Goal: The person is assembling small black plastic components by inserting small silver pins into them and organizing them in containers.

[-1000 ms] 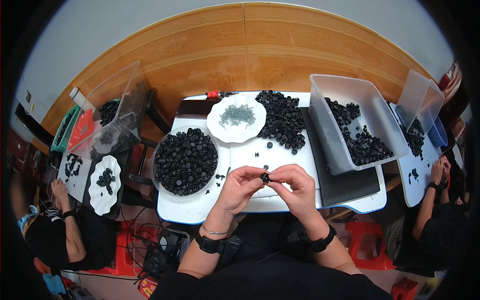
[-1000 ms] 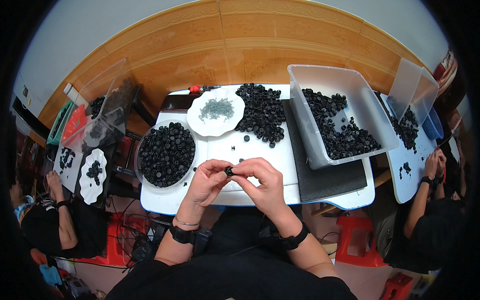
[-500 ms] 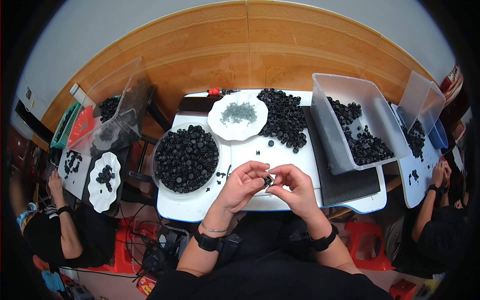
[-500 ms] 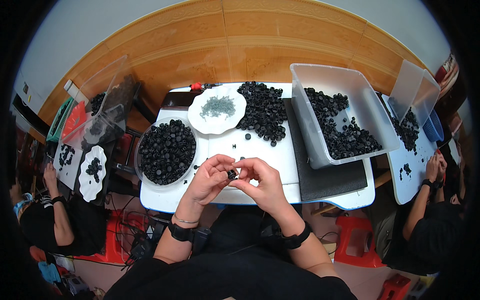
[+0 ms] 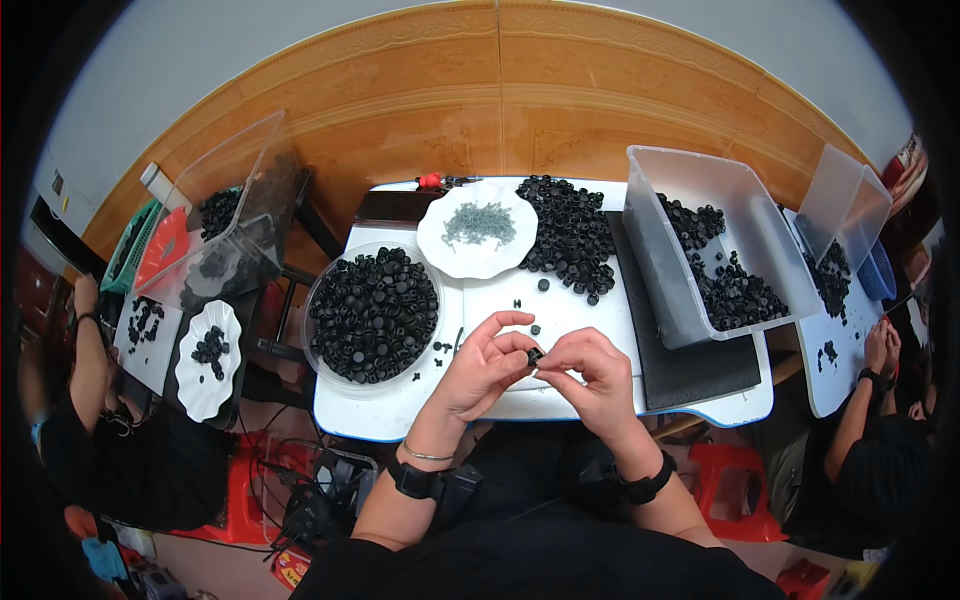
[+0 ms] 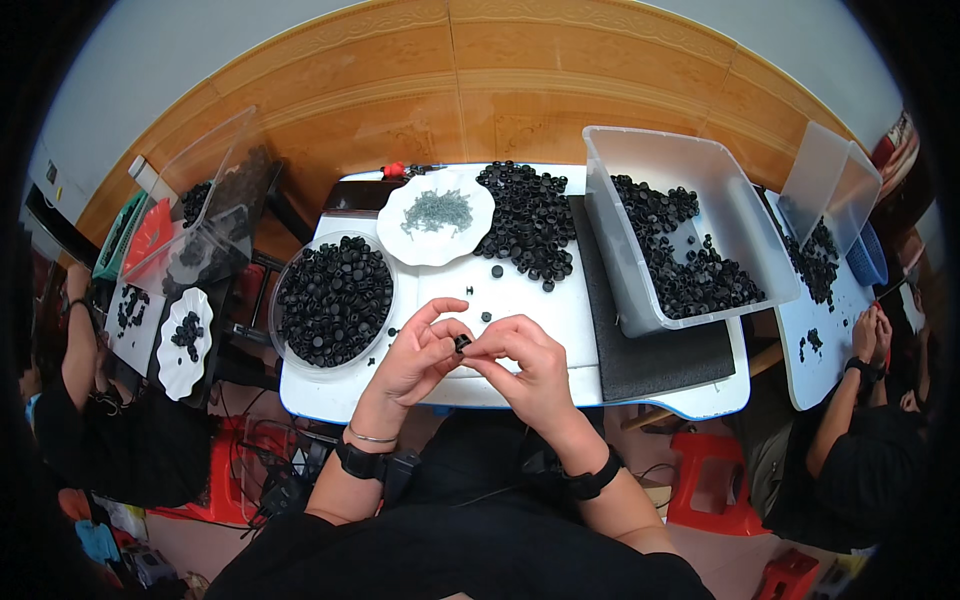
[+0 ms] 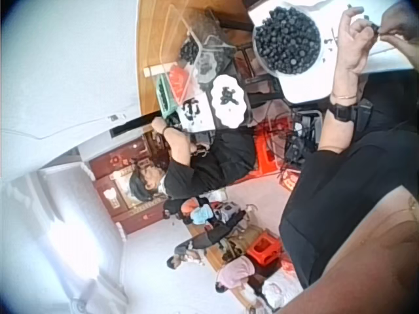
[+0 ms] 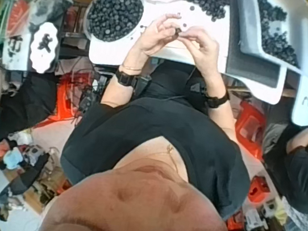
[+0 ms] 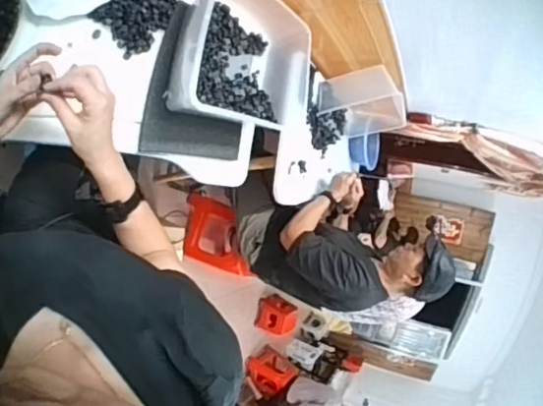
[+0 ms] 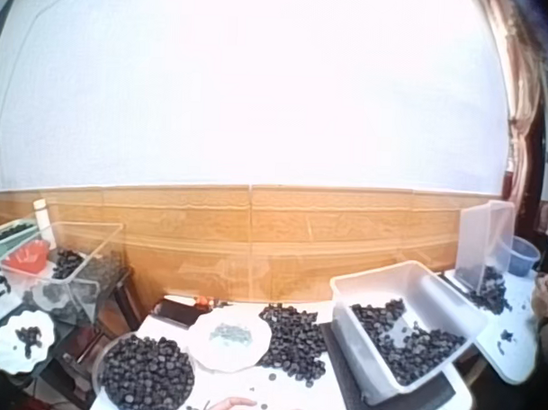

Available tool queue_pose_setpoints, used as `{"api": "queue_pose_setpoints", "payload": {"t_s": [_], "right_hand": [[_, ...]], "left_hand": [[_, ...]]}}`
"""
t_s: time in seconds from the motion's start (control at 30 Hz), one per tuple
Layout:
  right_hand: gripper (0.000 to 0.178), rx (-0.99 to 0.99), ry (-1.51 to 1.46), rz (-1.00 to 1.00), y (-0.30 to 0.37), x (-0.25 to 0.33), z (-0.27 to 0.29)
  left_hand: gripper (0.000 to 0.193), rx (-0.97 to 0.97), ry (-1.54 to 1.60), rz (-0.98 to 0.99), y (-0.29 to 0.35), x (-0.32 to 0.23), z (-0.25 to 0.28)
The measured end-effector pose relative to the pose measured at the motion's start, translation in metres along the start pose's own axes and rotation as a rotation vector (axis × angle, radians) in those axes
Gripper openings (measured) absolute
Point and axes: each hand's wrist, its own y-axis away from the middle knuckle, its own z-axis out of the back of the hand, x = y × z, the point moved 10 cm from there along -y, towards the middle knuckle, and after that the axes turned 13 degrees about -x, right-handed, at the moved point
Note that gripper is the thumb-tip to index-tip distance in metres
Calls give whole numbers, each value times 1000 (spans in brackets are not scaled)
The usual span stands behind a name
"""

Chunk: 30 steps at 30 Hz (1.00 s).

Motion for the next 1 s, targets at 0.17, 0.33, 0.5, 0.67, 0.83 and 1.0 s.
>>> {"api": "queue_pose_setpoints", "payload": {"t_s": [0.17, 0.33, 0.5, 0.67, 0.83, 1.0], "right_hand": [[15, -33, 21, -6, 0, 4, 1], [16, -72, -5, -40, 1, -2, 4], [23, -25, -32, -176, 1, -8, 0], [28, 134, 73, -96, 1, 1, -11], [26, 141, 50, -154, 3, -6, -10], [23, 125, 36, -159, 4, -5, -10]], "left_hand": [[46, -15, 1, -18, -1, 1, 5], [49, 3, 4, -8, 1, 1, 2], [58, 55, -17, 18, 1, 2, 0], [62, 58, -61, 40, 3, 1, -6], [65, 78, -37, 53, 3, 6, -7], [72, 93, -13, 67, 2, 9, -7]]}}
